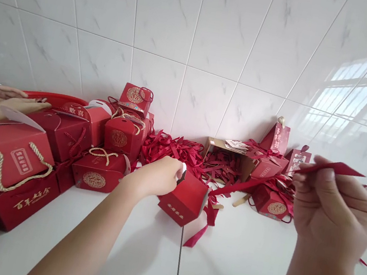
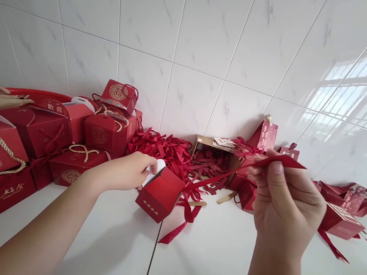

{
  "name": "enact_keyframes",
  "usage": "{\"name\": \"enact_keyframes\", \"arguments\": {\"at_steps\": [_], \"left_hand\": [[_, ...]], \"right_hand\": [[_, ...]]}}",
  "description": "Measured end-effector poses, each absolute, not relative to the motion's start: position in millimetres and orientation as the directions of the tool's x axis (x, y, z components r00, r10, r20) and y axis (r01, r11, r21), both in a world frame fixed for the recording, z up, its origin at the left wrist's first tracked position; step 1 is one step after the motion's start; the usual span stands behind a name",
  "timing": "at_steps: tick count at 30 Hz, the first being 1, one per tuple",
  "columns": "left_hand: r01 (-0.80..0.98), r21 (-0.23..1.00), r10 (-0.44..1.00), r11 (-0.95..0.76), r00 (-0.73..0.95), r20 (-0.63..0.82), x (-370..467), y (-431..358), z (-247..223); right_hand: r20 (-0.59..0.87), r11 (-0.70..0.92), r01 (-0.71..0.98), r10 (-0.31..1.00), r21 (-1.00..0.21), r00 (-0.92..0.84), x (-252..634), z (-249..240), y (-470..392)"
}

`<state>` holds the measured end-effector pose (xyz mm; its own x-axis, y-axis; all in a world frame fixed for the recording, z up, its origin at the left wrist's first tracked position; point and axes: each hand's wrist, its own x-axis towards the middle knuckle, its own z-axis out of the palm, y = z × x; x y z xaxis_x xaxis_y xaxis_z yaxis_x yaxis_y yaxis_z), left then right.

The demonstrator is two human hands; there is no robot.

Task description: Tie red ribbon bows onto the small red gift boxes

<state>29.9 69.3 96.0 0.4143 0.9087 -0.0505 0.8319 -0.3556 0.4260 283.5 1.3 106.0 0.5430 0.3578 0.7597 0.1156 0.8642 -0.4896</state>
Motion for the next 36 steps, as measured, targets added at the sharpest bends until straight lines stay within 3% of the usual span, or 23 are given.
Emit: {"name": "enact_keyframes", "arguments": {"at_steps": [5,7,10,13,16,20,23,36], "left_hand": [[0.835,0.361,0.877,-0.415,0.472,-0.085,40.1,69.7,89.9],[0.842,0.335,0.869,-0.423,0.482,-0.115,44.3,72.3,85.3],[0.837,0.327,0.865,-0.439,0.492,-0.099,47.3,78.7,79.9],[0.826,0.343,0.863,-0.447,0.499,-0.078,48.4,85.0,77.4],[0.792,0.410,0.850,-0.452,0.522,-0.073,50.4,89.4,74.8],[0.702,0.593,0.812,-0.394,0.568,-0.133,52.9,92.6,68.3],[0.661,0.663,0.786,-0.352,0.594,-0.174,52.9,93.5,64.6],[0.681,0.618,0.792,-0.393,0.592,-0.148,50.8,93.6,64.3]], "right_hand": [[0.748,0.929,0.135,0.185,-0.345,0.637,284.8,109.9,4.2],[0.750,0.930,0.117,0.201,-0.347,0.631,284.9,107.0,8.4],[0.730,0.824,0.062,0.460,-0.563,0.505,282.8,98.9,19.8],[0.613,0.615,0.065,0.759,-0.786,0.219,275.7,87.1,36.6],[0.482,0.482,0.157,0.875,-0.862,-0.045,264.3,70.5,56.2],[0.400,0.449,0.340,0.893,-0.826,-0.209,250.9,46.0,76.4],[0.326,0.439,0.444,0.893,-0.781,-0.310,246.5,34.1,82.8],[0.228,0.446,0.492,0.868,-0.747,-0.440,247.3,29.7,83.2]]}}
